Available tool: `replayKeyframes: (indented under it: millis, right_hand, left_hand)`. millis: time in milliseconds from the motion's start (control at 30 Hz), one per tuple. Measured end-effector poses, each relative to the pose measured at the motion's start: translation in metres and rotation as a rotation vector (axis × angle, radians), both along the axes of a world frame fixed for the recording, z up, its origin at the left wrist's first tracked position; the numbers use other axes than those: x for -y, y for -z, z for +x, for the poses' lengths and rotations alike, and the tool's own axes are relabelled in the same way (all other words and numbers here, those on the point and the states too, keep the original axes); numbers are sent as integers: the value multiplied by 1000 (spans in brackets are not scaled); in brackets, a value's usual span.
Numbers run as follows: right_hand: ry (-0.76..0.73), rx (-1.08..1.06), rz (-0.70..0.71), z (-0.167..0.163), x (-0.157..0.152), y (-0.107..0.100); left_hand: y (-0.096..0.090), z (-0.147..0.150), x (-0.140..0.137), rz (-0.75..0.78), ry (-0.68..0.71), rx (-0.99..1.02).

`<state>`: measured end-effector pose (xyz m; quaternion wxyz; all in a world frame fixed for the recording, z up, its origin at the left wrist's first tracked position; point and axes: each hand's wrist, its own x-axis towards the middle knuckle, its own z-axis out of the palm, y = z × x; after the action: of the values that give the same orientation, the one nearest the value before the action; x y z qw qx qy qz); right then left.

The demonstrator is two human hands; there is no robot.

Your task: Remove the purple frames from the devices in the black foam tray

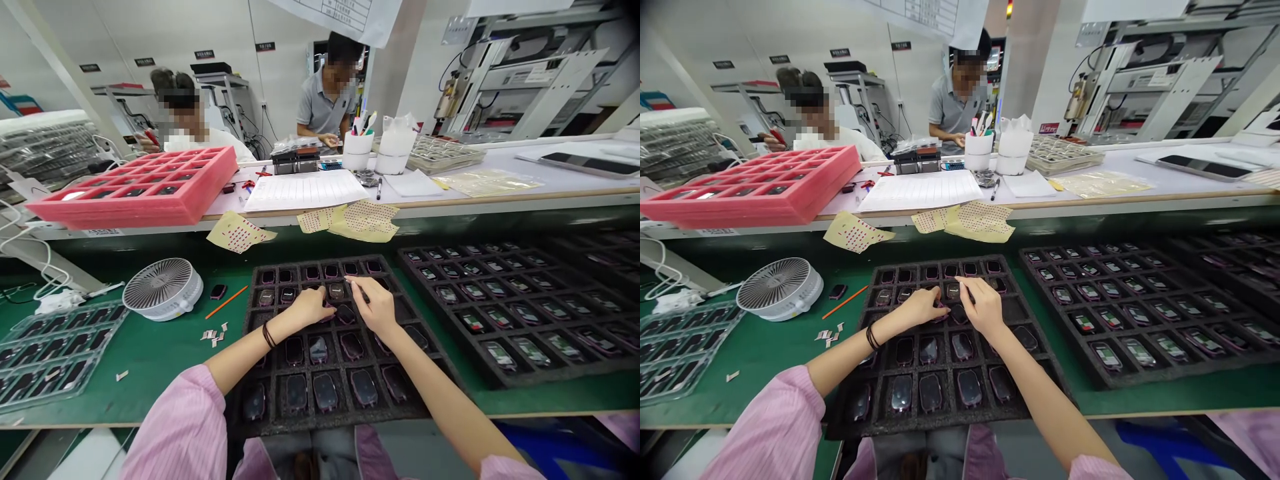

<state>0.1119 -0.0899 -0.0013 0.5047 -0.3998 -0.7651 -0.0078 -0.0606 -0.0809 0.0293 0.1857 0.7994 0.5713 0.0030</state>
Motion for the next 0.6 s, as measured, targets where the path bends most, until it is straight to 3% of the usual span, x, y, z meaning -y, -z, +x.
replayKeyframes:
  millis: [233, 600]
  right_hand:
    - [-21, 14, -44, -2, 1, 2]
    - [-37, 23, -32, -2, -2, 4]
  left_hand:
    - [3, -4, 2, -23, 105, 56]
    - [2, -15, 1, -70, 129, 159]
